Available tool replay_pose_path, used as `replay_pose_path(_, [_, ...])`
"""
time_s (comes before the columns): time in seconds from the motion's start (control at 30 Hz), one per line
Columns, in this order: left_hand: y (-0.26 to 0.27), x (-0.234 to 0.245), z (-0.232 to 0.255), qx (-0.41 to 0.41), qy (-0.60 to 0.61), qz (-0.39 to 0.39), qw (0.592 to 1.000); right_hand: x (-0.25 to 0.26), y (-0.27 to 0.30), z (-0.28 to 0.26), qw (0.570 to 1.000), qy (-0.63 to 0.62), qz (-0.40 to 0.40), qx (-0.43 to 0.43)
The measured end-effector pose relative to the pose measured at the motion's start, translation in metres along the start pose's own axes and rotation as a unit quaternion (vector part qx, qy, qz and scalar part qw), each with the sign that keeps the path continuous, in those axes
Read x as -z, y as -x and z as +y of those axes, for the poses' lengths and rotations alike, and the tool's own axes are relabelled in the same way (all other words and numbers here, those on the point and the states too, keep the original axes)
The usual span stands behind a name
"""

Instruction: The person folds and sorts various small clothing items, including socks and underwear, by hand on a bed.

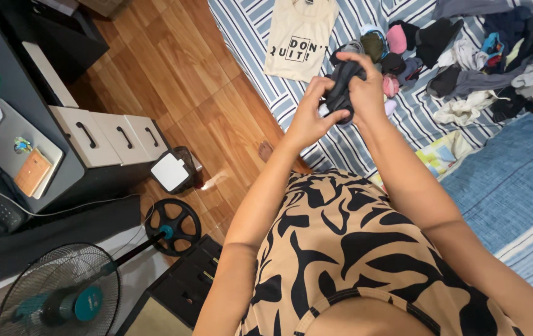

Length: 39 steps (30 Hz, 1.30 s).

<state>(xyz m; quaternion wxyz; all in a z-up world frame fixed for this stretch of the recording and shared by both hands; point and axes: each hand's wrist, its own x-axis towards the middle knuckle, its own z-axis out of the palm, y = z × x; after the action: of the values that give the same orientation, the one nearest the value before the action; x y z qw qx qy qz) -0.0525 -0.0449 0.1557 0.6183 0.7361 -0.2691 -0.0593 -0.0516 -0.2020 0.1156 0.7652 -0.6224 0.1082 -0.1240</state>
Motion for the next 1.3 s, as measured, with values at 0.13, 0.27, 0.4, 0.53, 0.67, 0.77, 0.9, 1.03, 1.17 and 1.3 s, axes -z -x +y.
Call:
replay_pose_path(0.13, [0.007, -0.015, 0.000, -0.070, -0.132, 0.140, 0.979, 0.000, 0.001, 0.017, 0.978, -0.123, 0.034, -0.167])
replay_pose_path(0.27, [0.002, 0.000, -0.003, -0.046, -0.163, 0.201, 0.965, 0.001, 0.010, -0.005, 0.982, 0.157, -0.070, 0.082])
replay_pose_path(0.4, [-0.004, 0.021, 0.004, -0.034, -0.156, 0.227, 0.961, 0.001, 0.019, -0.044, 0.913, 0.321, -0.214, 0.129])
replay_pose_path(0.53, [-0.002, 0.032, -0.012, 0.001, -0.102, 0.241, 0.965, 0.010, 0.023, -0.082, 0.869, 0.353, -0.309, 0.155])
replay_pose_path(0.67, [0.009, 0.036, -0.061, 0.047, -0.063, 0.206, 0.976, 0.021, 0.016, -0.111, 0.820, 0.342, -0.447, 0.105])
replay_pose_path(0.77, [0.013, 0.023, -0.088, 0.148, 0.143, 0.169, 0.964, 0.015, 0.017, -0.113, 0.821, 0.346, -0.396, 0.223])
replay_pose_path(0.9, [0.007, 0.009, -0.080, 0.219, 0.361, 0.161, 0.892, 0.013, 0.014, -0.104, 0.861, 0.342, -0.252, 0.281])
replay_pose_path(1.03, [0.001, 0.024, -0.034, 0.318, 0.352, 0.087, 0.876, 0.019, 0.008, -0.082, 0.883, 0.348, -0.117, 0.294])
replay_pose_path(1.17, [-0.008, 0.025, -0.026, 0.176, 0.222, -0.002, 0.959, 0.028, 0.004, -0.057, 0.887, 0.354, -0.033, 0.294])
replay_pose_path(1.3, [-0.005, -0.008, -0.049, 0.067, -0.007, 0.091, 0.994, 0.034, 0.003, -0.025, 0.865, 0.430, 0.019, 0.260])
